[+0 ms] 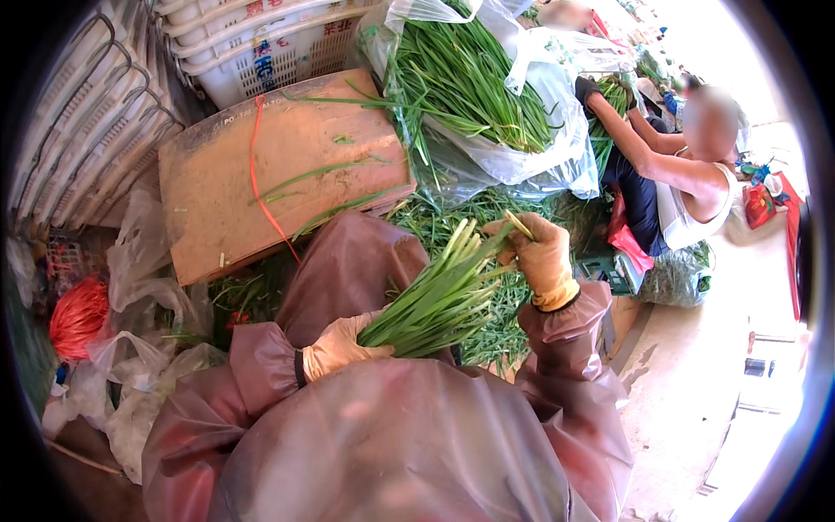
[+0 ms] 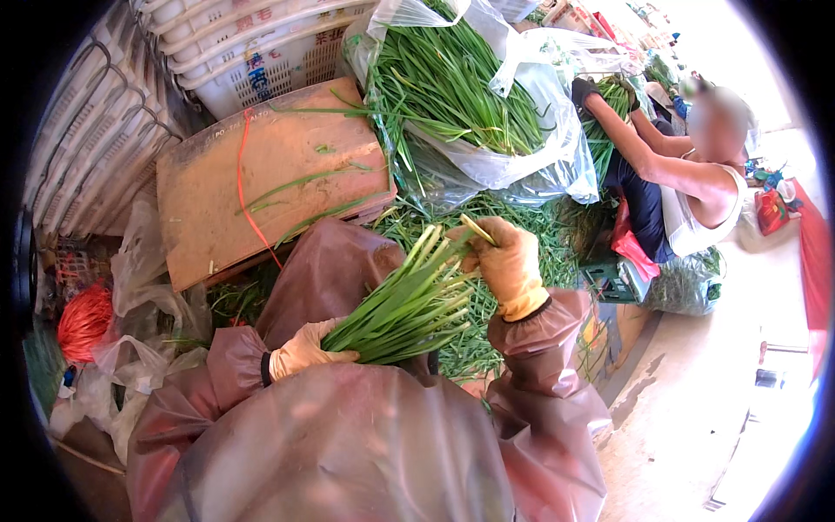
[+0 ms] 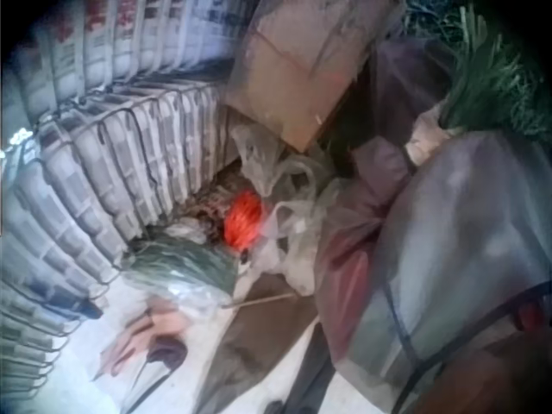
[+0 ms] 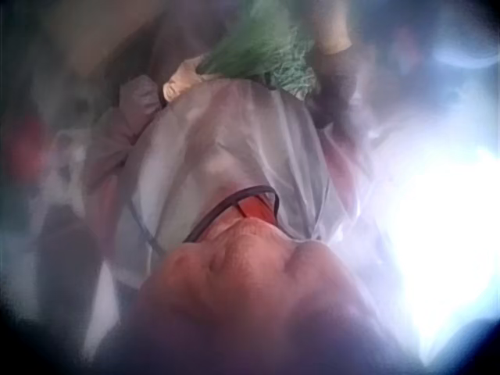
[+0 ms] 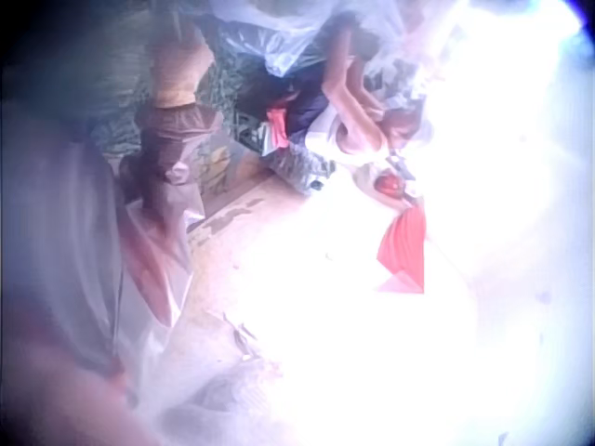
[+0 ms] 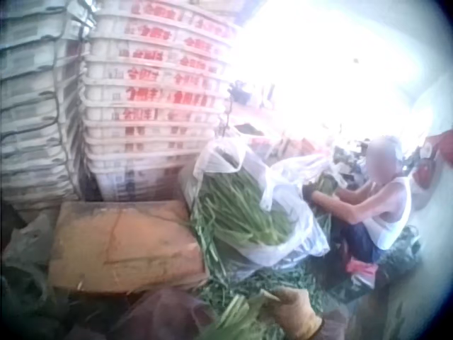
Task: The person cleans and sorts bunches of green onions by hand, peeling away damaged outer layers and organizing them before placing a bunch into a white plastic bag.
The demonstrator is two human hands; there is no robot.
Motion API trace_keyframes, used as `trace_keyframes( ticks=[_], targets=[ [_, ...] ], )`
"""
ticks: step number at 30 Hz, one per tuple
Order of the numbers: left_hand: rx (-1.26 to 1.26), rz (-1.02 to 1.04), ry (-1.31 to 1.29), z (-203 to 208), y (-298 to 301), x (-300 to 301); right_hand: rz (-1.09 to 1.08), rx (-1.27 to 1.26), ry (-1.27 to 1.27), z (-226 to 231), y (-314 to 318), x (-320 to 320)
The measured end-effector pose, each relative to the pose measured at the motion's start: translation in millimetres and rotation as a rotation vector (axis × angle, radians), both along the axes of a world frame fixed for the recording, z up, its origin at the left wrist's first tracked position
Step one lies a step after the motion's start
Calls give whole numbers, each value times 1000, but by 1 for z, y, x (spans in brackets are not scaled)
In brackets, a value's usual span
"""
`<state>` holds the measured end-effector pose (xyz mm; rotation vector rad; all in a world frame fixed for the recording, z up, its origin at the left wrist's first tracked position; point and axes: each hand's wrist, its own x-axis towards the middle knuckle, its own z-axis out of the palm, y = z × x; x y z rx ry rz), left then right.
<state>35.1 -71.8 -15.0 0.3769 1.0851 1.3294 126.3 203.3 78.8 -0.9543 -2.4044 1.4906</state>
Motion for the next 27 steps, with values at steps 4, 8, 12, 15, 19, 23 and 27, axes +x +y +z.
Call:
trace_keyframes(
  ticks=[4, 8, 12, 15, 19, 23, 27],
  targets=[
    [61, -7, -21, -2, -1, 2, -66, 389, 38, -10, 35, 29],
    [50, -13, -21, -2, -3, 1, -405, 546, -131, -22, 124, 88],
    [58, -48, 1, 1, -1, -2, -658, 623, -741, -29, 189, 160],
    [87, -59, -99, 1, 3, -2, -494, 447, -364, 5, 116, 115],
    [63, -36, -9, -12, 2, 5, 193, 426, -243, 17, -1, 27],
    [45, -33, 27, -1, 3, 6, 625, 701, -646, 5, -30, -12],
    [91, 45, -111, 4, 3, 7, 561, 869, -580, -18, -26, -9]
  ],
)
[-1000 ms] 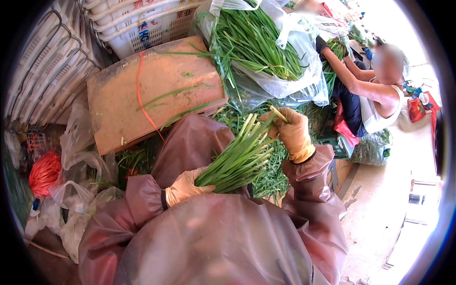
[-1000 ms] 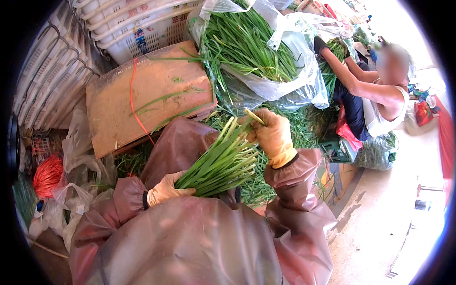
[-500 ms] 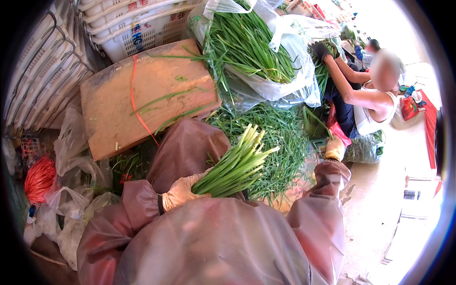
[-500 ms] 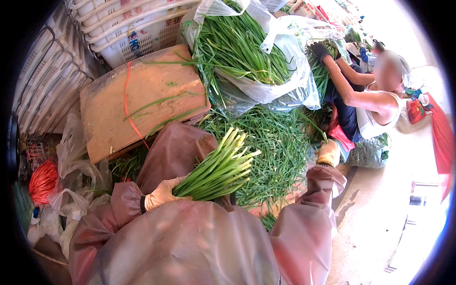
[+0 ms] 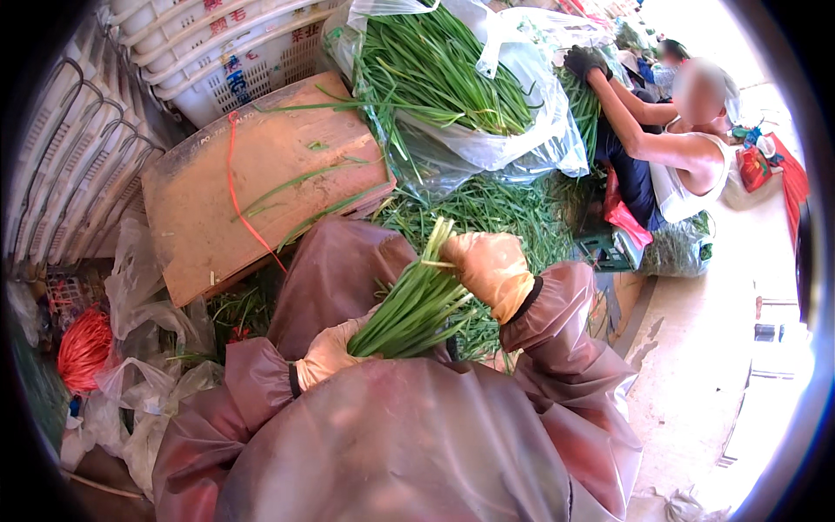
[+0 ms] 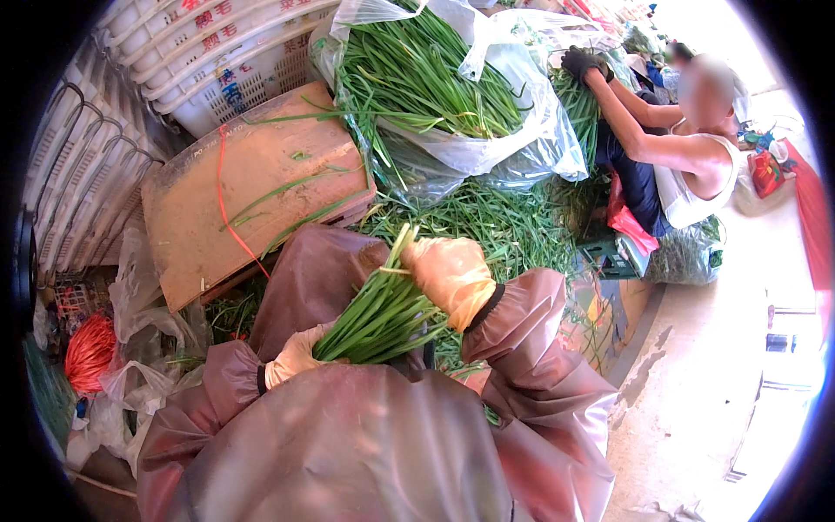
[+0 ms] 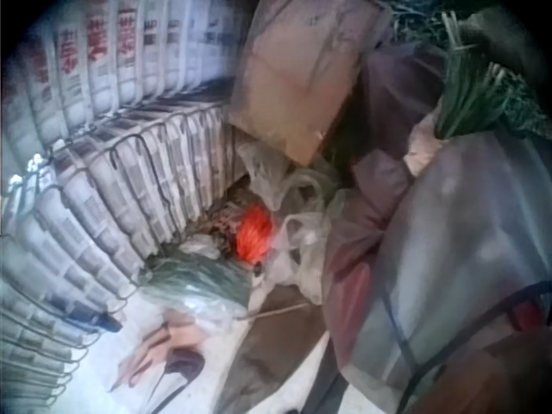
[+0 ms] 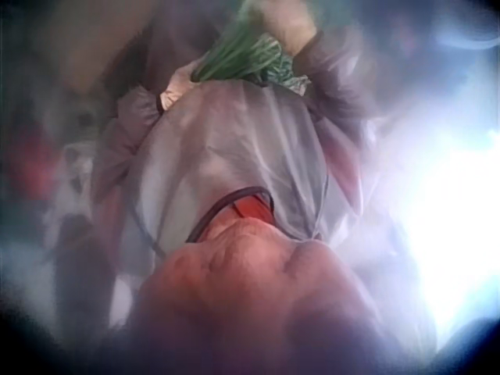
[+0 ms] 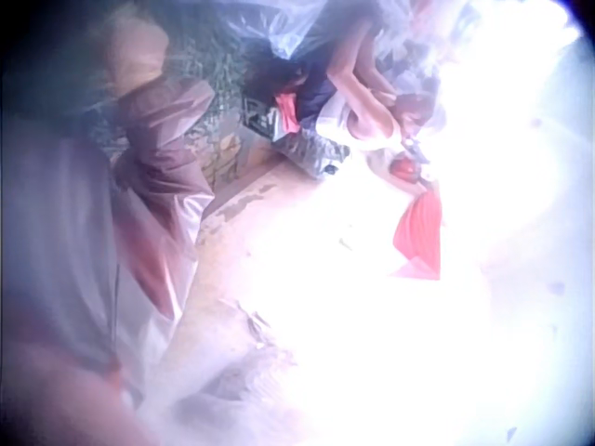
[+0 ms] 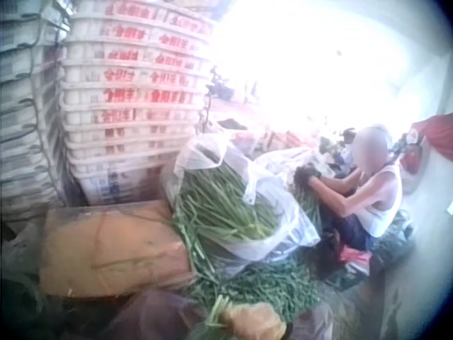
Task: The person cleans and sorts bunches of green onions by hand, peeling away damaged outer layers and organizing them before placing a bunch into a white plastic bag.
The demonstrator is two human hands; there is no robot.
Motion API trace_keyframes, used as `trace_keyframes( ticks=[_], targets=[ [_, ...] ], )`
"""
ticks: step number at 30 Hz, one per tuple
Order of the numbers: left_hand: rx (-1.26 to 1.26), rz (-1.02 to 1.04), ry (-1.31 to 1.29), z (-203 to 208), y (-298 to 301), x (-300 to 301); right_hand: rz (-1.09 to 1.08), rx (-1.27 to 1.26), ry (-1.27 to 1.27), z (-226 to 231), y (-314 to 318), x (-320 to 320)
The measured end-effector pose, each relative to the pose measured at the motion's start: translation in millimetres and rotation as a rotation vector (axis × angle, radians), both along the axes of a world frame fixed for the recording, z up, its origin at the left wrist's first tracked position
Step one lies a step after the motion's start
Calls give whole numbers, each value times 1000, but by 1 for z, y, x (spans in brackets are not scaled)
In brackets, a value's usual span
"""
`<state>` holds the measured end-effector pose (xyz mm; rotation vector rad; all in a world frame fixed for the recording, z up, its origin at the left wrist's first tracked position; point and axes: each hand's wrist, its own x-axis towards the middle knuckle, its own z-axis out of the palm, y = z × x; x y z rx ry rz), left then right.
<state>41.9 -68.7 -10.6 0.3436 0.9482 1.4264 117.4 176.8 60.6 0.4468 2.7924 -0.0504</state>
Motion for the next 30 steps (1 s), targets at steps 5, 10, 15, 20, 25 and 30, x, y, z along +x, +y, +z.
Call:
trace_keyframes(
  ticks=[5, 10, 15, 20, 25, 30],
  targets=[
    [-40, -35, 132, -8, -4, 0, -202, 197, 259, -2, 46, 16],
    [-66, -79, 94, -1, -5, -4, -830, 366, -47, 6, 156, 104],
    [-25, -100, 25, -9, -2, -6, -983, -189, 88, -14, 142, 158],
    [-28, -82, 73, -25, -8, -2, -878, -1027, 255, 12, 22, 66],
    [-33, -80, 167, -22, -8, -3, -741, -1232, 362, 5, 16, 61],
    [-97, -106, 160, -13, -4, -6, -750, -1244, 429, 5, 12, 64]
  ],
)
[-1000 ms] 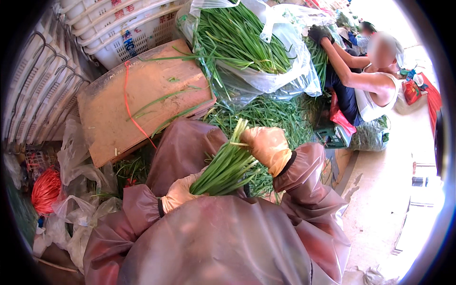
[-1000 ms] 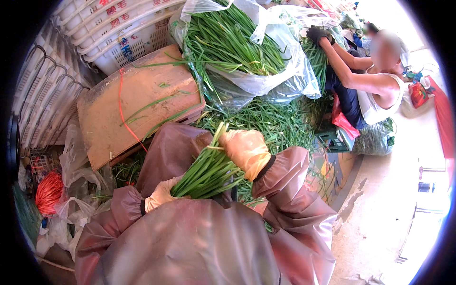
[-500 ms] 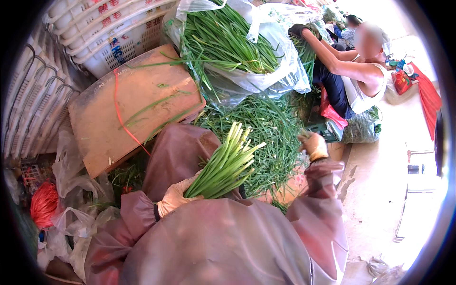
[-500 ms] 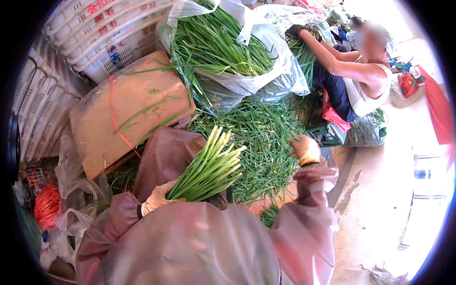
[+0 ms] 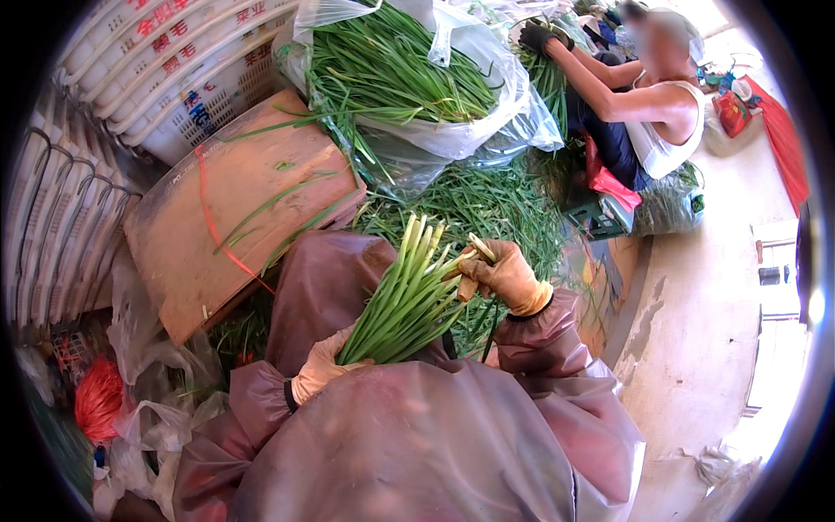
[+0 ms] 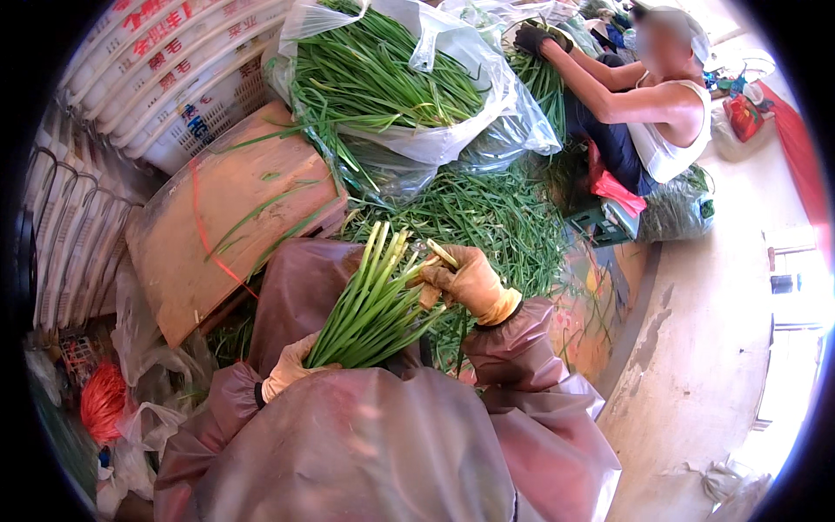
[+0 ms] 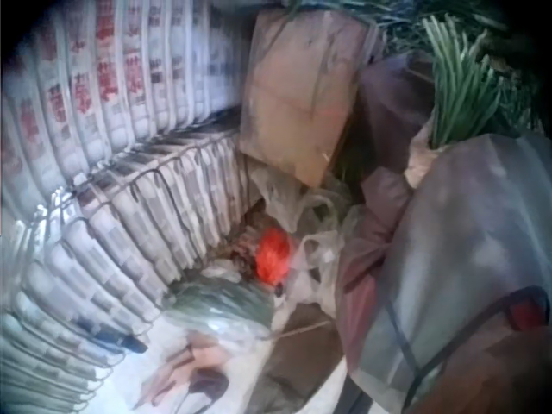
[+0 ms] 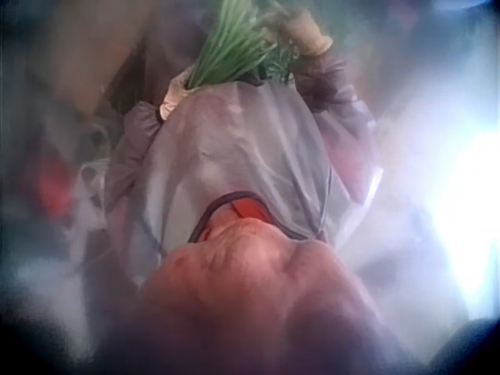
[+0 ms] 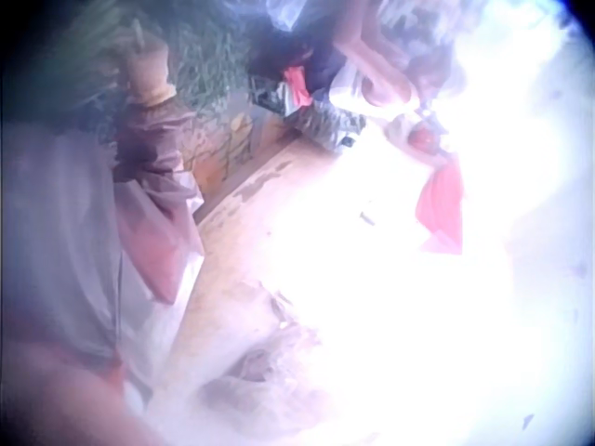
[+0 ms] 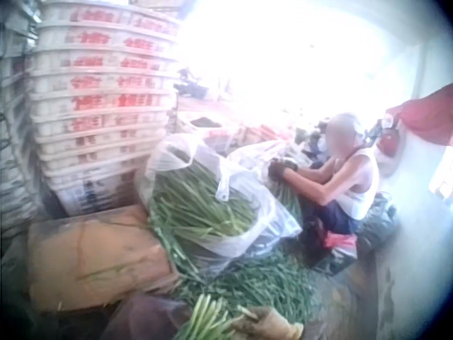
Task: The person cleans and sorts bunches of green onions by hand, peeling away damaged outer layers and organizing them before placing a bunch into a white plastic bag.
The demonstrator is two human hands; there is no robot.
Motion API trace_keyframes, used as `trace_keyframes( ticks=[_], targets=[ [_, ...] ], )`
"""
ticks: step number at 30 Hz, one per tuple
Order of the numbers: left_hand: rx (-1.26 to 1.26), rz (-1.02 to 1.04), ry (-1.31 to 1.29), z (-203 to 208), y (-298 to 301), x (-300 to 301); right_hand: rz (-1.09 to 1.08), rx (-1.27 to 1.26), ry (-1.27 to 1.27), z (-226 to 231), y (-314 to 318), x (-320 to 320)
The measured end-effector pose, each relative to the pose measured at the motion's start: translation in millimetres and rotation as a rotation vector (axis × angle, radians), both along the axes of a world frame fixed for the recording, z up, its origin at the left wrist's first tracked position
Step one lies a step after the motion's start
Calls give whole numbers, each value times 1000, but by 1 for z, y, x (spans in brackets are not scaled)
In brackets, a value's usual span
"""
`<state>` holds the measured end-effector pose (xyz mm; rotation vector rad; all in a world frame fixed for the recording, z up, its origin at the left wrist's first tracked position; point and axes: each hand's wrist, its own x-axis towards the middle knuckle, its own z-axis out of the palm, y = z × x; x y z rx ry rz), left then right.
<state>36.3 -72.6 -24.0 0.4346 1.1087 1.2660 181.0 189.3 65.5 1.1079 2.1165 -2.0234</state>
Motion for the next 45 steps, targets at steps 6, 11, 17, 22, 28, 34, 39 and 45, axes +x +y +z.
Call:
trace_keyframes(
  ticks=[6, 11, 17, 22, 28, 34, 39, 45],
  targets=[
    [53, 23, 4, -4, -2, 1, 101, 78, -125, 11, 14, 12],
    [58, 42, -45, 1, 1, 1, 41, 101, -95, 1, 11, 8],
    [-90, 46, 145, -2, -6, -12, -205, 293, -256, -15, 63, 44],
    [-31, 317, -5, 2, -18, -21, -195, 294, -255, -26, 61, 103],
    [68, 385, 71, 6, -18, -25, -194, -318, 390, -67, -34, 31],
    [196, 293, 283, 11, -18, -22, -120, -450, 768, -30, -55, -74],
    [302, 50, 552, 26, -11, -49, -170, -376, 923, -20, -51, -98],
    [392, 224, 892, 50, 32, -44, -255, -436, 840, -38, -59, -96]
  ],
)
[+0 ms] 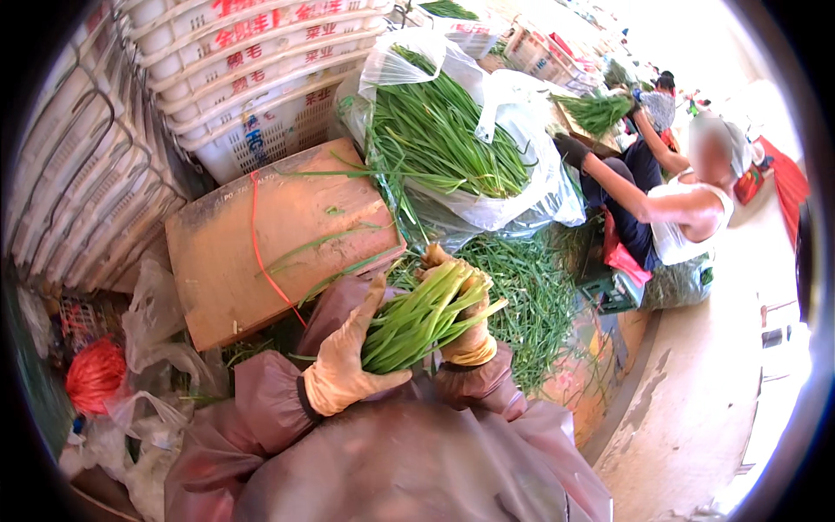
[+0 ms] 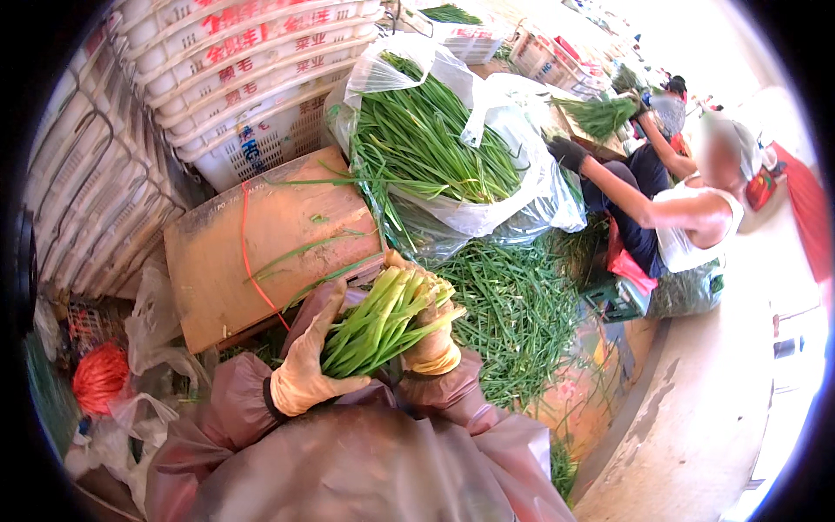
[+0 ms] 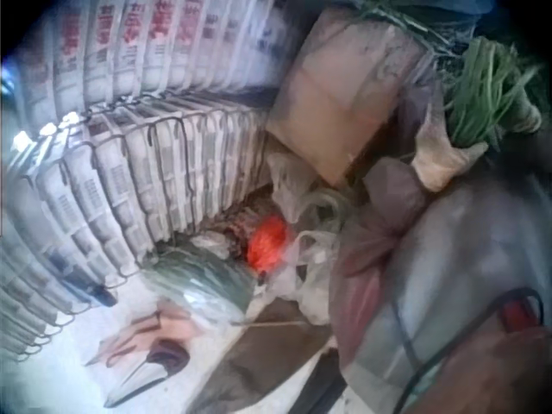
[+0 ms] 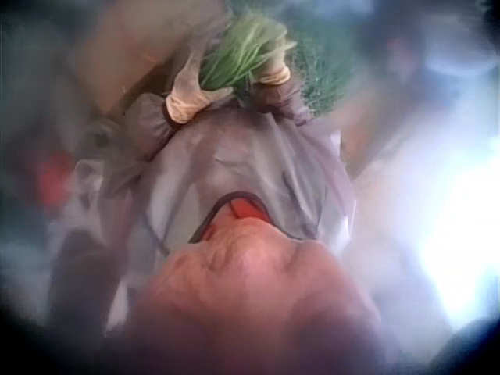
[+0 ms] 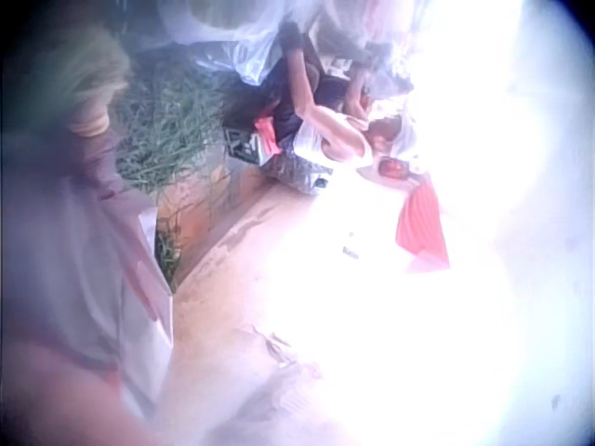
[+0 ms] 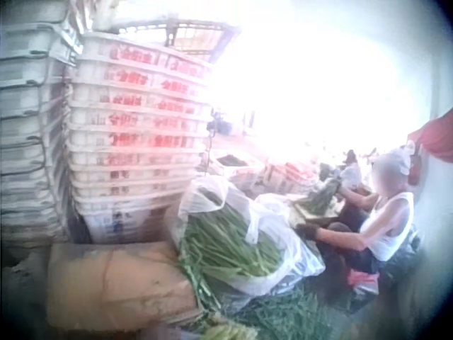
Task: The person cleans and sorts bunches of green onions by hand, peeling away damaged outer layers and organizing them before placing a bunch into a white plastic bag.
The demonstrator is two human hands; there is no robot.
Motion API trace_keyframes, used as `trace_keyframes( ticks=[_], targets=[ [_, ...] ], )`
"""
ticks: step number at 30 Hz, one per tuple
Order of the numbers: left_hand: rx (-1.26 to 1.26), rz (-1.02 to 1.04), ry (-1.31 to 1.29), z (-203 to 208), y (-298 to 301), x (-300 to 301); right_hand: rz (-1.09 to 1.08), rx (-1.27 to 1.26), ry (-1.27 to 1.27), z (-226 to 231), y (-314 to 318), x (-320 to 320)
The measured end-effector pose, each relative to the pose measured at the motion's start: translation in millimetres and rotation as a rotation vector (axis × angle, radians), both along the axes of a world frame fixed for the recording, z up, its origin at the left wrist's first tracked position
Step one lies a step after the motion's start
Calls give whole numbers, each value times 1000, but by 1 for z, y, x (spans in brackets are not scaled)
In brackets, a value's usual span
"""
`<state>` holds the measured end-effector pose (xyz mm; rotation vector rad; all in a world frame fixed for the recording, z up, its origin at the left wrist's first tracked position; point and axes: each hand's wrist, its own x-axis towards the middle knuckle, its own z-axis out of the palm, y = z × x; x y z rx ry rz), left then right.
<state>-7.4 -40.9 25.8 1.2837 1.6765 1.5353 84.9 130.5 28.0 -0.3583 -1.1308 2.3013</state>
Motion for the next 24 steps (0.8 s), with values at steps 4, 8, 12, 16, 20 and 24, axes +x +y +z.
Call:
trace_keyframes(
  ticks=[4, 8, 12, 16, 20, 24],
  targets=[
    [-80, 79, 65, 0, 21, 9, -65, -9, -7, -4, -14, -11],
    [25, -69, -564, -14, 31, 0, 78, -304, 155, 14, -21, -7],
    [-267, 37, 83, -2, 28, 0, -50, 191, -67, 26, -21, -13],
    [-232, 140, 279, -8, 31, 14, -32, 266, -174, 25, -19, -14],
    [-443, 118, 277, 22, 43, 23, -44, 146, -204, 41, -18, -11],
    [-180, 136, 483, 22, 46, 34, -288, 197, -39, 58, 0, 6]
  ],
)
